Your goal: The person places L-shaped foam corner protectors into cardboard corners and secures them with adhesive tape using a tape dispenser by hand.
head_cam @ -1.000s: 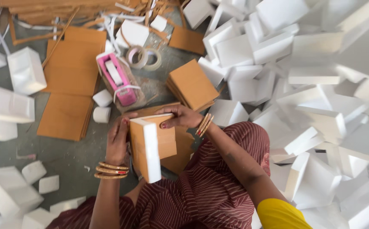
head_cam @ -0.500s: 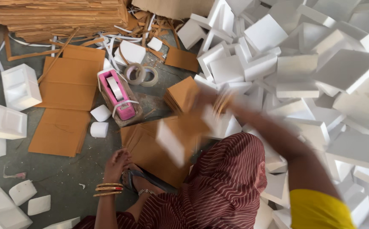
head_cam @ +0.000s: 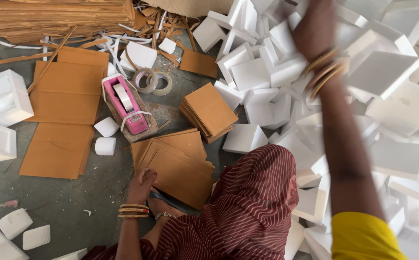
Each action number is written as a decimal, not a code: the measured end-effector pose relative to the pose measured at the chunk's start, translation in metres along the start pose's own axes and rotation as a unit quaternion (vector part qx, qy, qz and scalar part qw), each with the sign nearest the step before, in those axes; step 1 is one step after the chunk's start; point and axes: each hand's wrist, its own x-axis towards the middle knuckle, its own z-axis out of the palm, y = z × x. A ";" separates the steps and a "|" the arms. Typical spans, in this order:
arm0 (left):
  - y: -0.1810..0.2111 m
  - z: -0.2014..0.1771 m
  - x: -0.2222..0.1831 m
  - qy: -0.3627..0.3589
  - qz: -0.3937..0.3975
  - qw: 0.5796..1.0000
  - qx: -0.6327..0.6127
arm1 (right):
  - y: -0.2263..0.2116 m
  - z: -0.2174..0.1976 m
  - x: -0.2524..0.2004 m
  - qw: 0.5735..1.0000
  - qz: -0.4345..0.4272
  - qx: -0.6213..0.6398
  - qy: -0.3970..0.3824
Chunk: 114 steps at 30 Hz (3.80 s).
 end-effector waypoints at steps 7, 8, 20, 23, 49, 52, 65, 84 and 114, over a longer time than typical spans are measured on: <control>0.008 -0.002 -0.012 0.034 0.048 0.983 0.174 | -0.052 0.028 -0.202 0.909 0.106 0.010 -0.403; 0.009 -0.001 -0.013 0.041 0.059 0.979 0.191 | -0.044 0.031 -0.216 0.903 0.121 0.010 -0.413; 0.020 0.013 -0.023 0.097 0.076 0.931 0.343 | 0.015 0.042 -0.303 0.779 0.153 -0.042 -0.607; 0.027 0.013 -0.027 0.107 0.079 0.927 0.351 | 0.029 0.058 -0.306 0.779 0.148 -0.041 -0.608; 0.016 0.008 -0.021 0.169 0.136 0.903 0.370 | 0.018 -0.079 -0.141 0.852 0.076 0.456 -0.247; 0.024 0.007 -0.028 0.220 0.208 0.895 0.328 | -0.061 -0.025 -0.171 0.788 0.088 0.516 -0.323; 0.057 0.010 -0.034 0.237 0.208 0.821 0.476 | -0.216 0.019 -0.254 0.703 0.003 0.427 -0.568; 0.079 0.048 -0.020 0.200 0.162 0.824 0.505 | -0.194 -0.005 -0.233 0.690 -0.006 0.442 -0.573; 0.026 -0.019 0.006 0.219 0.167 0.961 0.034 | -0.167 -0.001 -0.218 0.579 0.264 0.698 -0.328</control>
